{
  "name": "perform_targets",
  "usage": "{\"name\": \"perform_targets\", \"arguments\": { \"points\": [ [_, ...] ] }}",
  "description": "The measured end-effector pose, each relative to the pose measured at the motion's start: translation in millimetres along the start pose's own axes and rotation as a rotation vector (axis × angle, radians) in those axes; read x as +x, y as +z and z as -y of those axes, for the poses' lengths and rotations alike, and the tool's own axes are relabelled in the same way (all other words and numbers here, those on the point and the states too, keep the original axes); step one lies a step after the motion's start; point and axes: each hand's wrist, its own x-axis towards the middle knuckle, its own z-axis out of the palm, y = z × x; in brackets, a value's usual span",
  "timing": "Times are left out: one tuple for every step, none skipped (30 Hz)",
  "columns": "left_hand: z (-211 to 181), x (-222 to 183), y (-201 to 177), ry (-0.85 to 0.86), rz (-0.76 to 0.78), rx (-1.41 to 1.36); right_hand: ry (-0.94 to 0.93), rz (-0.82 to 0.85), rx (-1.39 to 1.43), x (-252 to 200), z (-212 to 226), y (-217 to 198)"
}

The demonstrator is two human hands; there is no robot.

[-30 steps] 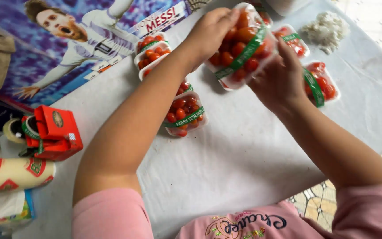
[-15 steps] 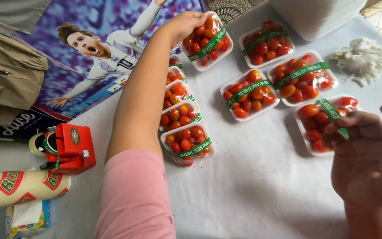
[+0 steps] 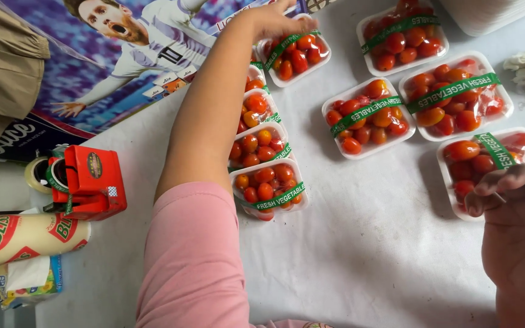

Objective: Applying green 'FRESH VEGETABLES' labels to plastic containers of cherry tomatoes on a packaging line.

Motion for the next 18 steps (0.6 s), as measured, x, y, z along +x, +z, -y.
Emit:
{"name": "perform_targets", "arguments": {
  "points": [
    [-11, -9, 6, -0.01, 0.02, 0.128, -0.006, 0.001, -0.032, 0, -2, -2],
    [-21, -19, 13, -0.019, 0.04, 0.256, -0.012, 0.002, -0.063, 1, -5, -4],
    [-23, -20, 18, -0.02, 0.042, 0.254, -0.009, 0.002, -0.065, 1, -6, -4],
    [-24, -21, 23, -0.018, 0.038, 0.422, -0.032, 0.013, -0.043, 0, -6, -3],
    [-25, -22, 29, -0.015, 0.035, 0.588, -0.054, 0.024, -0.023, 0, -7, -4],
    [-23, -23, 30, -0.015, 0.038, 0.584, -0.05, 0.025, -0.027, -1, -4, -2],
    [-24, -21, 29, 0.0, 0.036, 0.615, -0.057, 0.03, -0.063, -1, -2, 1],
    [-25, -20, 27, 0.015, 0.033, 0.647, -0.064, 0.035, -0.099, 0, 0, 3],
    [-30, -22, 28, 0.021, 0.035, 0.647, -0.065, 0.029, -0.103, 1, 0, 3],
    [-35, -24, 28, 0.044, -0.019, 0.654, -0.081, 0.032, -0.072, 1, 0, 2],
    [-40, -25, 33, 0.07, -0.067, 0.659, -0.091, 0.029, -0.046, -1, 0, 0],
    [-46, -25, 43, 0.079, -0.057, 0.656, -0.087, 0.019, -0.053, 0, 1, 2],
    [-51, -25, 53, 0.209, -0.162, 0.57, -0.102, 0.048, -0.012, 2, 2, 5],
    [-55, -26, 62, 0.336, -0.266, 0.478, -0.117, 0.076, 0.03, 3, 3, 8],
    [-69, -42, 69, 0.336, -0.259, 0.473, -0.111, 0.073, 0.025, 1, 3, 9],
    [-83, -59, 75, 0.236, -0.025, 0.388, -0.067, 0.027, 0.078, -1, 4, 10],
    [-96, -76, 79, 0.135, 0.201, 0.3, -0.025, -0.013, 0.134, -1, 5, 12],
    [-94, -78, 85, 0.132, 0.201, 0.295, -0.021, -0.009, 0.131, 1, 8, 16]
  ]
}}
